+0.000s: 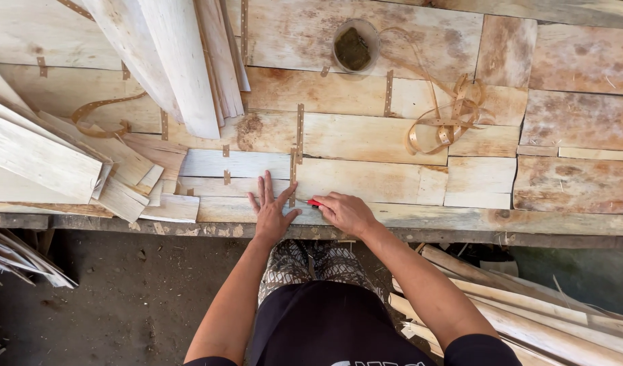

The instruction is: Repairing and fitting wood veneer pieces into gaps on a wooden surface.

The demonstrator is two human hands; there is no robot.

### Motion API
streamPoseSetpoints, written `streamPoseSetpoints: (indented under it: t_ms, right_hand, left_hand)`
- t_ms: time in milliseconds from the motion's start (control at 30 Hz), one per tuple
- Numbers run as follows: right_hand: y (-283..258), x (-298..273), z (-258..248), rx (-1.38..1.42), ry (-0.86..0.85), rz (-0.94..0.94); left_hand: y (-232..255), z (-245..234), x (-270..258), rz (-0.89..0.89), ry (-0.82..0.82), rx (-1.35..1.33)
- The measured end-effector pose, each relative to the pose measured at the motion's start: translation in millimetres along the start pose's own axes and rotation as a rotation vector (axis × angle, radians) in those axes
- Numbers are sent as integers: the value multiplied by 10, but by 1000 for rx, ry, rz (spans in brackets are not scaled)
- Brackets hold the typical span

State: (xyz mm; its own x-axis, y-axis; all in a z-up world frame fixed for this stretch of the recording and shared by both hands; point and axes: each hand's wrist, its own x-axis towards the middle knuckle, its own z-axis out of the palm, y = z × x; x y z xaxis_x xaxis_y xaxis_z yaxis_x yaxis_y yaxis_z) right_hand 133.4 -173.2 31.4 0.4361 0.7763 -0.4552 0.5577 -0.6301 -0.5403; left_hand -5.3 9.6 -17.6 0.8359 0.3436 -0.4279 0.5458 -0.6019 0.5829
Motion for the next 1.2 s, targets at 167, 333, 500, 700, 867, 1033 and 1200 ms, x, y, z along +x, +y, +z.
streamPoseSetpoints:
  t_ms: [167,333,500,700,867,1033,1200]
  right_hand:
    - [-12,-2,-36,-7,18,-25]
    - [-38,3,-54,-20,-4,-18]
    - [-3,36,29,-51,62,-56]
    - [-60,54,-4,-71,-71,14]
    - [-77,47,-25,-74,-89,36]
    - [-89,60,-45,-73,-93,55]
    - [-77,65,-30,-71,-100,53]
  left_hand:
    - [14,-9,3,3,0,-1]
    - [10,-1,8,-1,-5,10]
    - [28,-24,4,-2,-12,21]
    - [46,-33,-9,12,-12,50]
    - [24,19,-5,28,-1,90]
    - [60,13,-10,58,4,156]
    - [84,-16,-24,65,-40,173]
